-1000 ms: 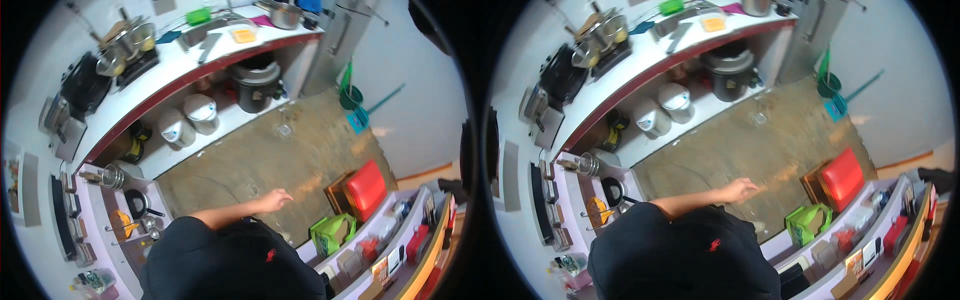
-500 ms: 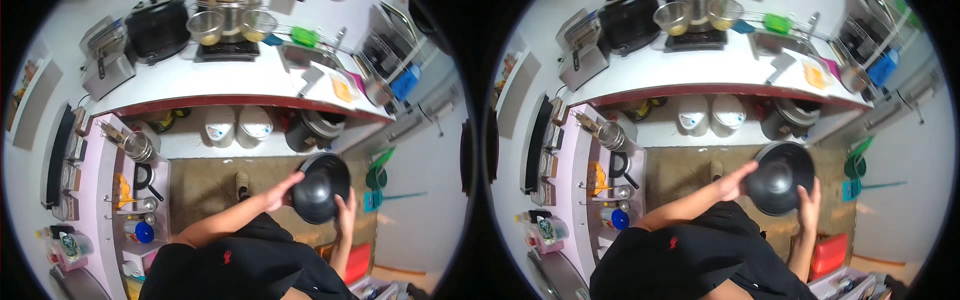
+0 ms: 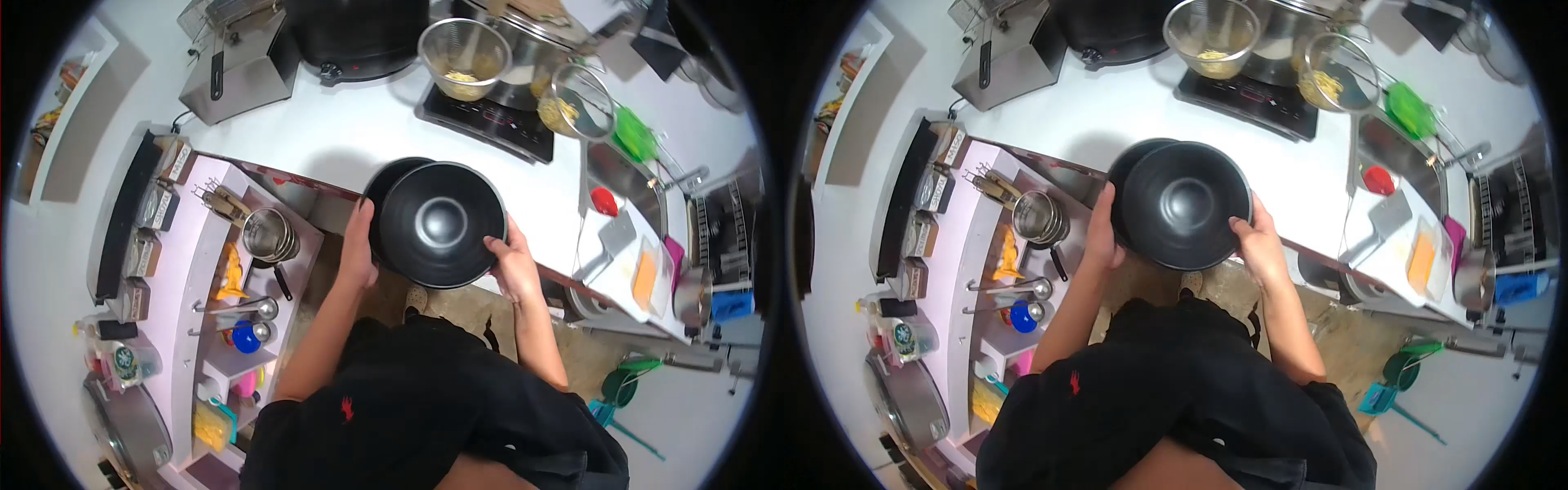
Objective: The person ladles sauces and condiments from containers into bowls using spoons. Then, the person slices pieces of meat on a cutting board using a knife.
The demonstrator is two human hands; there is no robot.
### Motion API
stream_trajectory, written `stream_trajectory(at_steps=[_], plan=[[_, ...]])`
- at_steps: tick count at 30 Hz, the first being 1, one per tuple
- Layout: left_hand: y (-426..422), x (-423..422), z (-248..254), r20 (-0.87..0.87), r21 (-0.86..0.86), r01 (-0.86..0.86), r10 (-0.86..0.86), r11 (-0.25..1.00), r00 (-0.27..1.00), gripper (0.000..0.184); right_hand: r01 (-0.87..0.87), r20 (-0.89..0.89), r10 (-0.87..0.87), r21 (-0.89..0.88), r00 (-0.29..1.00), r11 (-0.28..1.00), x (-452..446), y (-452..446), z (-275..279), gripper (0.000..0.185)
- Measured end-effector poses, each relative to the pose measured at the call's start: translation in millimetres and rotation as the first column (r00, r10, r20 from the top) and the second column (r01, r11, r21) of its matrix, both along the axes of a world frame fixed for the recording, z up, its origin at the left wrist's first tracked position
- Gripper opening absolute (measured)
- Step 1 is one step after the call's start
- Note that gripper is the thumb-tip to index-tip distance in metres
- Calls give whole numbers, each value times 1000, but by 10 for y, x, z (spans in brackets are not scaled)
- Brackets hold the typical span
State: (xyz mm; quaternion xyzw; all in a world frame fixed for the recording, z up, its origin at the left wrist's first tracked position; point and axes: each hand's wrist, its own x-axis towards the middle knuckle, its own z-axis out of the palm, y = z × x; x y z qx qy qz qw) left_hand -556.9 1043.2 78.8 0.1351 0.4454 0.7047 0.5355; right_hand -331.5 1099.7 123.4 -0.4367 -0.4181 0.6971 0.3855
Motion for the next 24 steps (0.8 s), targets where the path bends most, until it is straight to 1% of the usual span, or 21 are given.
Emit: stream_trajectory(at_steps=[1,2,4,5,7,8,9,11,12,13,14,15,16,17,18,20,22,23,24], plan=[[125,-119,-105,-70,7,-97,97,995,993,47,-11,69,8,36,998,999,34,123,17,51],[239,-240,-128,-142,19,-189,190,982,972,45,65,16,-65,11,998,998,6,212,67,50],[380,-524,-111,-49,28,-160,162,987,986,37,99,-24,-99,-11,995,995,77,370,97,52],[448,-606,-34,-65,11,-166,167,986,984,32,113,-29,-114,-39,993,993,149,448,49,53],[628,-869,-139,-78,-32,-67,64,997,995,36,143,-27,-145,-50,989,988,278,557,-51,53],[687,-890,-29,-82,-51,-20,16,998,996,39,173,-22,-175,-45,984,984,310,584,-111,53],[734,-855,69,-142,-78,-47,36,996,989,37,213,-35,-216,-67,976,975,325,600,-147,54],[886,-934,-131,-172,-105,-33,14,994,985,33,274,-58,-281,-110,958,955,346,638,-218,55],[957,-1011,-272,-191,-117,-39,16,992,982,31,266,-24,-270,-95,963,959,379,665,-258,55],[1023,-1035,-449,-332,-139,-75,25,987,943,35,246,8,-246,-84,969,966,434,707,-309,54],[1000,-924,-221,-326,-171,-44,-15,984,945,39,212,36,-209,-79,977,974,481,747,-395,54],[1034,-926,-217,-412,-233,-33,-68,972,909,38,213,90,-208,-45,974,976,582,806,-536,52],[1052,-935,-231,-520,-310,-18,-154,951,840,37,201,137,-198,-6,971,980,621,850,-654,50],[1065,-933,-216,-614,-376,-23,-231,926,755,37,254,74,-251,-35,965,967,538,847,-647,49],[1069,-939,-180,-673,-414,-48,-270,909,689,37,306,16,-306,-75,952,949,464,830,-602,48],[1081,-874,-79,-750,-349,-211,-136,913,647,38,153,4,-153,-41,988,987,559,897,-649,48],[1088,-916,-154,-827,-267,-232,-99,935,554,38,109,-20,-110,-65,994,992,570,973,-729,46],[1084,-911,-156,-782,-292,-212,-105,933,615,37,107,-27,-109,-72,994,992,597,1009,-760,46],[1092,-896,-169,-756,-318,-207,-116,925,644,37,97,-14,-98,-70,995,993,630,1046,-790,45]])
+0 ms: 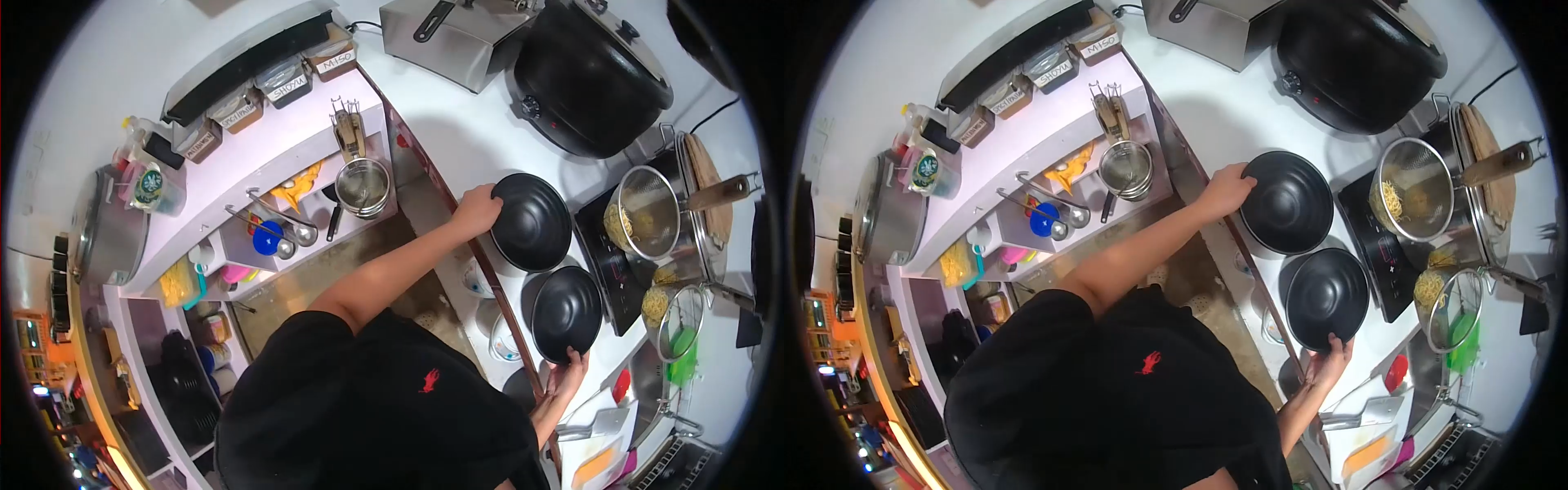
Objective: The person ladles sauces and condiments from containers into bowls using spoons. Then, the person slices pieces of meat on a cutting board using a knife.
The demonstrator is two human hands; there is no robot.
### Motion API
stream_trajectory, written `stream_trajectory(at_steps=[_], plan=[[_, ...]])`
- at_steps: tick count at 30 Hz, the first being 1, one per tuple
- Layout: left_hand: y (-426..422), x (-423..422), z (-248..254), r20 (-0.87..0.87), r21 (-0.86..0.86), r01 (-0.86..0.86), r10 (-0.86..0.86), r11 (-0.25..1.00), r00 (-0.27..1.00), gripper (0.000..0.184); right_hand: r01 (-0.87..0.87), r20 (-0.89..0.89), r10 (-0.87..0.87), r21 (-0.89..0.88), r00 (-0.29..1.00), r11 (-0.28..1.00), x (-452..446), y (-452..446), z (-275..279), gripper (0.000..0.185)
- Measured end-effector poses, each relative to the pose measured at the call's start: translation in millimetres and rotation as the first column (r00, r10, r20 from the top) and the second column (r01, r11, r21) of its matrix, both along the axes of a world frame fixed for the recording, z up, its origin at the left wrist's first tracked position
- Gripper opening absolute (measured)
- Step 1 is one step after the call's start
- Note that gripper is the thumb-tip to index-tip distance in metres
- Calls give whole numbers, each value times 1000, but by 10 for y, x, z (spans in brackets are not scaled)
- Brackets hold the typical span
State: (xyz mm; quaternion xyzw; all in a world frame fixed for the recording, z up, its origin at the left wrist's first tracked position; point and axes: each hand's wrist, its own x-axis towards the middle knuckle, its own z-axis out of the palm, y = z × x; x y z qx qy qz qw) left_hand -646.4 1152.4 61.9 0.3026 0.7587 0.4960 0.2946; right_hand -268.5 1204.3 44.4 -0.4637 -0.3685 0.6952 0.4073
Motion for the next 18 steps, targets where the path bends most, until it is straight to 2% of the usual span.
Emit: stream_trajectory(at_steps=[2,3,5,6,8,9,10,11,12,13,14,15,16,17,18], plan=[[-10,5,23,70,-35,-6,8,999,998,36,-17,23,17,5,1000,1000,-52,2,47,44],[-6,20,-9,19,-10,-5,5,1000,1000,37,-8,49,8,-4,999,1000,-63,7,57,43],[-42,13,-36,-97,36,-8,12,999,995,37,43,349,-38,-6,936,999,-43,19,149,42],[-107,-33,-6,-24,49,27,-26,998,999,38,67,478,-60,2,876,998,-47,27,198,43],[-337,-153,226,95,84,94,-102,992,990,39,50,654,-272,338,706,940,9,10,241,47],[-470,-240,179,67,189,55,-69,980,995,39,30,671,-395,486,628,873,6,11,331,46],[-614,-359,131,40,292,22,-36,956,999,39,0,658,-518,619,547,785,-79,8,461,45],[-852,-509,268,15,218,-3,0,976,1000,37,-13,572,-607,734,552,679,-288,-45,609,43],[-1103,-688,298,-47,244,-33,46,969,998,35,-23,475,-685,830,553,557,-528,-142,756,41],[-1350,-886,325,-104,274,-61,92,960,990,32,7,425,-694,850,582,527,-872,-273,894,40],[-1590,-1121,337,-184,261,-127,178,957,967,30,-6,333,-682,901,651,433,-1181,-330,874,37],[-1845,-1368,344,-260,252,-194,260,948,930,27,-83,359,-623,901,695,426,-1556,-466,858,33],[-2104,-1624,415,-367,326,-240,357,914,859,25,-159,389,-561,896,731,414,-1981,-664,830,30],[-2355,-1911,472,-367,410,-272,431,870,824,26,-228,412,-395,872,821,434,-2439,-879,767,26],[-2639,-2209,579,-532,396,-308,489,865,691,28,-296,421,-218,847,880,441,-2925,-1125,684,23]])
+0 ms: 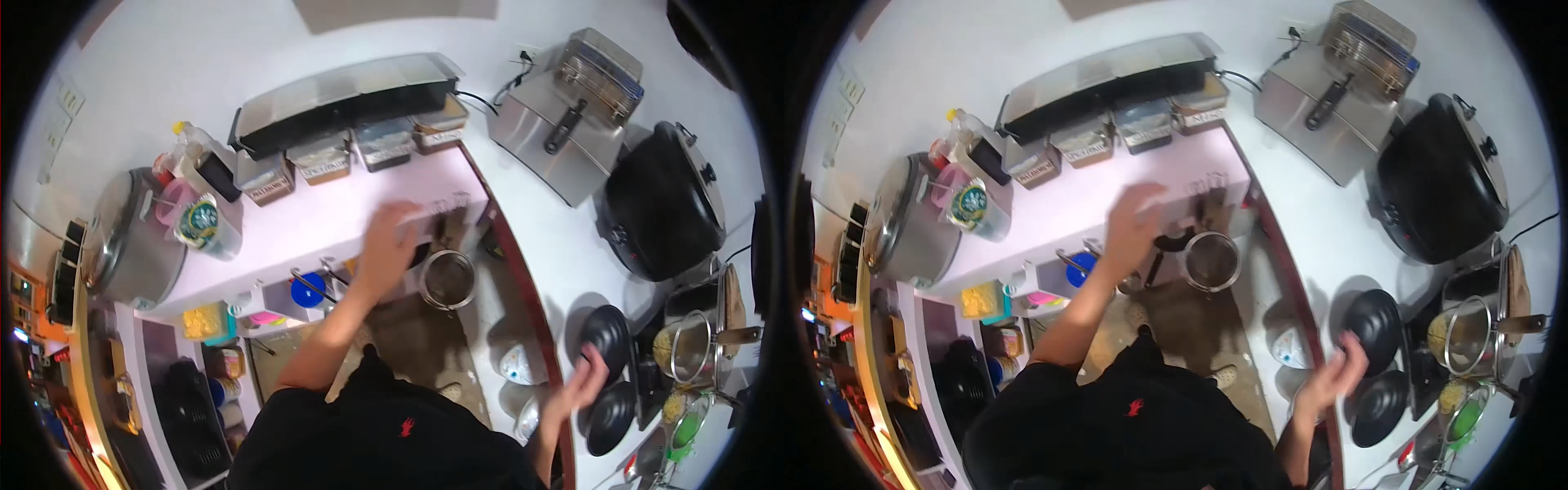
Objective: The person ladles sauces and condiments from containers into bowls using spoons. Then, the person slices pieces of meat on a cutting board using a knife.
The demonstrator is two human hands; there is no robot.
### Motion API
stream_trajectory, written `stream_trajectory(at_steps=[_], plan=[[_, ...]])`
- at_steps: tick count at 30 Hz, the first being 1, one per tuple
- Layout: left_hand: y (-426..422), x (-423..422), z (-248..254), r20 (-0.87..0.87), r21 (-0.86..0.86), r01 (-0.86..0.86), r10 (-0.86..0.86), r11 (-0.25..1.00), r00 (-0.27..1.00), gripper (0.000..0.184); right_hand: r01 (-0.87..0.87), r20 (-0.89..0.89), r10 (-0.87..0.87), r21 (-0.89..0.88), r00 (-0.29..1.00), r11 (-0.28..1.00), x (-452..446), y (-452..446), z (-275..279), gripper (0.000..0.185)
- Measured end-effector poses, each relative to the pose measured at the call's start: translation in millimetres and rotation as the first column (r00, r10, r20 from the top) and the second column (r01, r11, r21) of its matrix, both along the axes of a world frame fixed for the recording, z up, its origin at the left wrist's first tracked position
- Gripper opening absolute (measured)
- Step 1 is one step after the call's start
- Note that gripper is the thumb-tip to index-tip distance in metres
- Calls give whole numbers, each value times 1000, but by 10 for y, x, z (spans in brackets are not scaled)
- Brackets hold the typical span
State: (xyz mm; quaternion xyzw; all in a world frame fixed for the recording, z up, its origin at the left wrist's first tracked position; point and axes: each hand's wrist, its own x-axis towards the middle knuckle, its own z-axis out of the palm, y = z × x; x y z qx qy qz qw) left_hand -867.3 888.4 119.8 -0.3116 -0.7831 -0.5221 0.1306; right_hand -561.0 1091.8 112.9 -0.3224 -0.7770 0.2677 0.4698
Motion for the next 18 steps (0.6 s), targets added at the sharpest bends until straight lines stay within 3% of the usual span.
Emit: stream_trajectory(at_steps=[1,2,3,5,7,9,11,13,15,18], plan=[[-248,-315,80,-165,-41,-126,117,991,979,31,-134,45,137,-48,990,990,-493,-271,-72,21],[-480,-610,223,-315,-33,-193,173,981,933,34,-369,-95,357,-284,929,885,-1002,-524,-161,24],[-699,-903,329,-330,-39,-258,232,965,915,36,-496,100,502,-78,859,864,-1469,-655,-371,32],[-1059,-1471,447,-557,24,-371,321,928,766,36,-641,74,671,-236,738,731,-2436,-1170,-602,48],[-1305,-1832,580,-583,-86,-428,303,900,754,32,-748,-32,776,-297,629,594,-3308,-1606,-839,68],[-1443,-2146,626,-615,-194,-421,224,886,756,30,-731,-136,754,-401,643,551,-4092,-1937,-1084,73],[-1475,-2409,630,-617,-287,-374,129,882,777,30,-681,-388,607,-628,693,377,-4668,-2138,-925,72],[-1498,-2636,544,-580,-354,-374,112,857,807,31,-722,-540,519,-647,662,246,-4994,-2185,-687,65],[-1496,-2717,525,-585,-369,-417,141,830,798,30,-733,-605,441,-646,663,215,-5212,-2179,-570,57],[-1509,-2791,466,-557,-376,-405,146,834,818,29,-745,-709,253,-662,658,83,-5489,-2118,-662,44]])
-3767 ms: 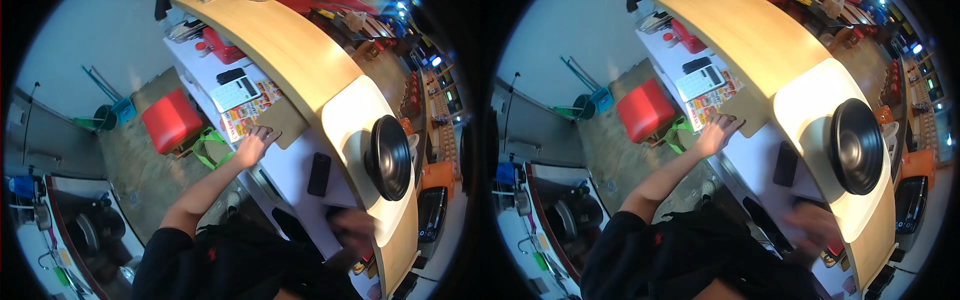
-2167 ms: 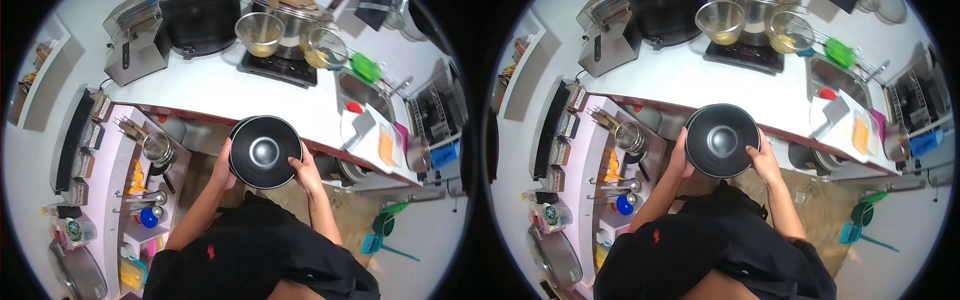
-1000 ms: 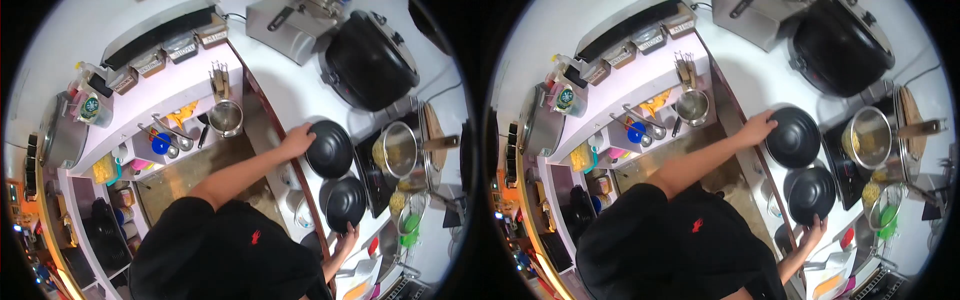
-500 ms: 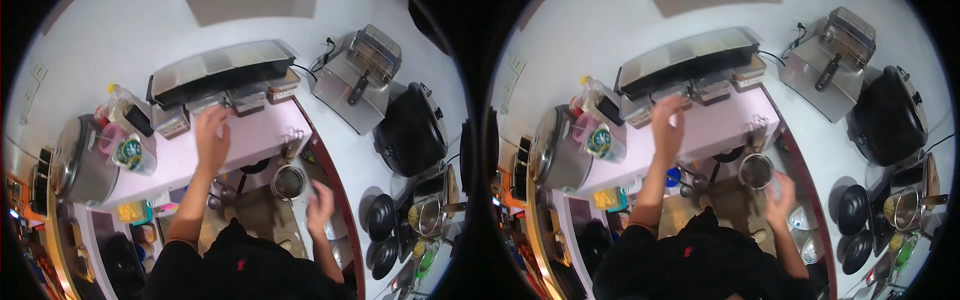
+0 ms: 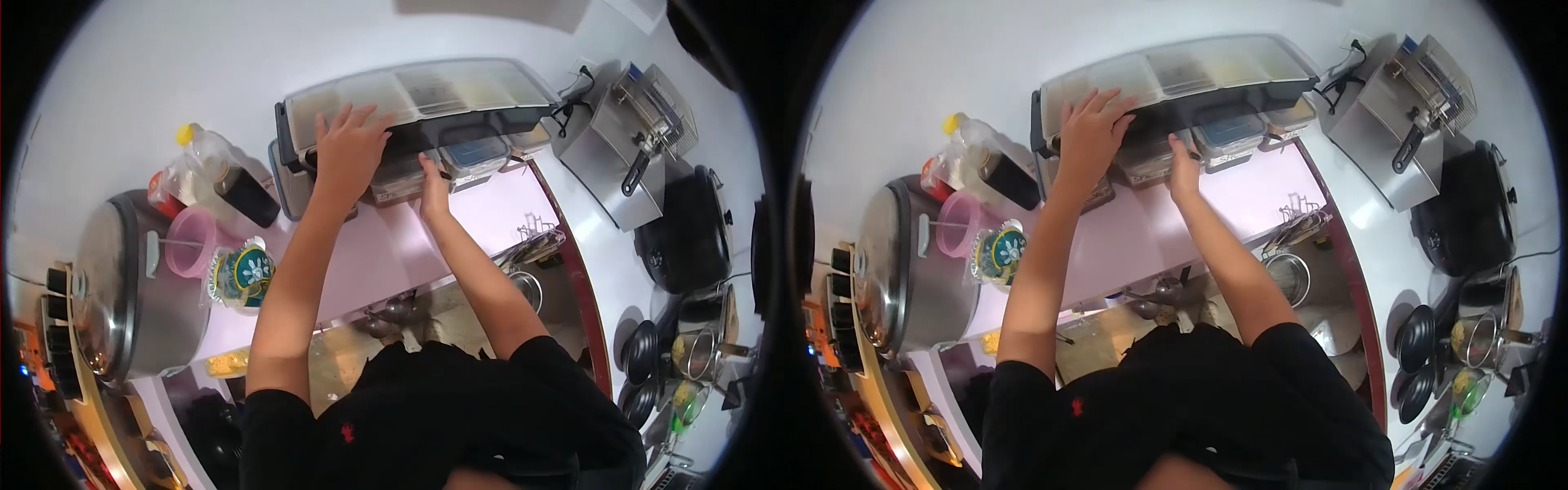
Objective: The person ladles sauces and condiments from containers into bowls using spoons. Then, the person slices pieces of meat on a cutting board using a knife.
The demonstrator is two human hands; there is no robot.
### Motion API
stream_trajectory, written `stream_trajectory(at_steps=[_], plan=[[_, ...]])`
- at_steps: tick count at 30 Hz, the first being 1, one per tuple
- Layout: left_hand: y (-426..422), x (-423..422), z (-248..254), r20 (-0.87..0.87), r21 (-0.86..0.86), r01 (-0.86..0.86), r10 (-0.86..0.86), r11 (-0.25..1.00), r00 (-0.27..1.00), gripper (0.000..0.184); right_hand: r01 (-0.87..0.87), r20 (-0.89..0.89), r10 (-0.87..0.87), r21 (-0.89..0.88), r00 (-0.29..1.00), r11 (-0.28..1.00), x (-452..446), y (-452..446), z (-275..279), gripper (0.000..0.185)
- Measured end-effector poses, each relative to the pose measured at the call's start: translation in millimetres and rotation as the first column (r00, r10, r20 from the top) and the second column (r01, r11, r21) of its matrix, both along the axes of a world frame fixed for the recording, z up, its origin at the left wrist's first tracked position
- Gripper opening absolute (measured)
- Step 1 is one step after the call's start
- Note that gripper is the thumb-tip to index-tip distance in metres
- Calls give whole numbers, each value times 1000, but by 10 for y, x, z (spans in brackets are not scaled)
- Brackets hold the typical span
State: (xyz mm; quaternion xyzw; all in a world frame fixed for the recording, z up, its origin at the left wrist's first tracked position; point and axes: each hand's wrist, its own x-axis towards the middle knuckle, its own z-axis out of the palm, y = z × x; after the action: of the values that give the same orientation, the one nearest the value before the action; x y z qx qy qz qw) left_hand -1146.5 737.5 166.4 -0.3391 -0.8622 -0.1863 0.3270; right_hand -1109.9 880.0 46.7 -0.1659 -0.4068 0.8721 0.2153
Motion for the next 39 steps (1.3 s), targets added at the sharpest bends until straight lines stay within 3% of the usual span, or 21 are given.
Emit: stream_trajectory(at_steps=[3,6,9,14,16,18,19,21,22,23,25,28,29,31,33,34,36,39], plan=[[-5,20,-9,-41,17,9,-9,1000,999,29,25,72,-20,-75,997,997,-21,11,-85,38],[1,35,10,-27,8,-6,7,1000,1000,29,-14,2,14,-88,1000,996,136,-28,-179,26],[24,120,21,-64,43,-14,17,999,998,27,10,-9,-10,96,1000,995,468,-84,-114,31],[-107,774,-128,-64,405,156,-142,901,988,29,-30,49,24,111,998,993,988,-99,-67,37],[-225,1047,-418,163,508,27,-127,861,979,32,-31,21,29,82,999,996,1159,-80,-113,37],[-226,1249,-555,464,684,-231,-168,692,870,35,-38,80,28,122,996,992,1366,-84,-73,38],[-220,1317,-612,588,716,-377,-217,588,779,37,-45,109,29,143,994,989,1458,-84,-53,39],[-298,1384,-757,683,710,-596,-577,376,449,42,-73,82,60,167,995,983,1621,-72,-70,42],[-339,1409,-807,622,644,-710,-736,285,268,45,-92,69,81,181,994,979,1693,-62,-66,43],[-360,1435,-837,601,633,-706,-776,317,190,41,-119,85,107,155,991,981,1760,-55,-53,45],[-418,1481,-896,626,641,-682,-754,352,200,35,-170,110,159,99,981,981,1878,-46,-1,49],[-523,1495,-877,641,664,-642,-733,382,227,26,-269,289,212,175,934,947,2042,5,77,59],[-529,1489,-850,643,673,-628,-729,390,236,23,-341,328,230,337,916,877,2105,48,61,62],[-478,1463,-722,570,658,-700,-790,277,224,19,-462,411,241,611,879,643,2231,175,2,69],[-415,1339,-682,483,622,-757,-859,199,171,11,-390,294,263,781,919,488,2291,287,-138,75],[-292,1324,-519,461,606,-784,-862,133,211,9,-339,237,282,850,930,403,2325,338,-203,78],[5,1333,-60,419,568,-823,-858,-8,298,7,-414,259,345,747,902,520,2418,427,-285,72],[132,1087,-254,370,691,-698,-921,187,120,10,-518,270,450,566,852,642,2481,671,-255,57]])
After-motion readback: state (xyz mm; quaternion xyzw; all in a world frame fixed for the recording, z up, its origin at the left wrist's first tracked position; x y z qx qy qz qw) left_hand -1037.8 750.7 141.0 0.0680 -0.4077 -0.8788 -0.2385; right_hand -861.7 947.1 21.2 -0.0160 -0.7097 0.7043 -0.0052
